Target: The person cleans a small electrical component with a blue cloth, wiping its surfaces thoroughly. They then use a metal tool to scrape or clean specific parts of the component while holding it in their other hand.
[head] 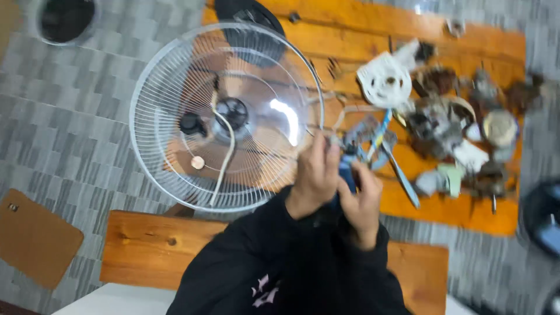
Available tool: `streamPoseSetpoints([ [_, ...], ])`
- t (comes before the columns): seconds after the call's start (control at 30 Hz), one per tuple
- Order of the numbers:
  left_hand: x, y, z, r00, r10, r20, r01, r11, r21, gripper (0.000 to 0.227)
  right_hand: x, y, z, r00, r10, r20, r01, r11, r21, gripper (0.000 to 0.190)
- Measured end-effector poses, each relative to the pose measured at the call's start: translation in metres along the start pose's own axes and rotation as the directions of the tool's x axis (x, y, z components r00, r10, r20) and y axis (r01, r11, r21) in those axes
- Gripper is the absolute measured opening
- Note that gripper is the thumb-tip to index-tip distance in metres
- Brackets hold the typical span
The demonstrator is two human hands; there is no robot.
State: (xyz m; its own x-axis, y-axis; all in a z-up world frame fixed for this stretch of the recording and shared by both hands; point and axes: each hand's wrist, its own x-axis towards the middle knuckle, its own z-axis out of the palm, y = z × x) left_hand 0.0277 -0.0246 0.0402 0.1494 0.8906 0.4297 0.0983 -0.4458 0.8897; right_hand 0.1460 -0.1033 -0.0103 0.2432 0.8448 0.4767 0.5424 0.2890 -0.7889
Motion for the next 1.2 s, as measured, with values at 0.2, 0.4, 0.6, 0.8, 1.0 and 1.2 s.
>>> streamPoseSetpoints([
  [0.2,-0.002,-0.003,-0.002,0.997,-0.073,-0.014,0.070,0.984,-0.161,0.035,0.000,-0.015,0.013,0.994,-0.075,-0.083,0.066,0.992,-0.104,0.018],
  [0.4,-0.007,-0.006,0.008,0.989,-0.129,-0.069,0.108,0.962,-0.251,0.042,0.011,-0.019,0.010,0.996,-0.088,-0.001,0.087,0.992,-0.093,0.024],
  [0.6,-0.013,-0.020,-0.002,0.969,-0.246,-0.013,0.217,0.877,-0.430,0.049,0.002,0.000,0.027,0.986,-0.161,-0.045,0.166,0.973,0.162,0.030],
  [0.8,0.001,-0.015,-0.004,0.869,-0.495,0.000,0.372,0.652,-0.661,0.046,0.011,-0.006,-0.002,0.987,0.099,-0.129,-0.034,0.899,0.436,0.035],
  [1.0,-0.006,-0.034,-0.001,0.835,-0.550,-0.020,0.365,0.580,-0.728,0.050,0.019,-0.026,-0.008,0.988,0.110,-0.106,-0.068,0.937,0.343,0.033],
  [1.2,-0.006,-0.053,0.001,0.918,-0.389,-0.077,0.188,0.598,-0.779,0.047,0.043,-0.049,-0.005,0.985,0.019,0.173,-0.057,0.974,0.219,0.030],
])
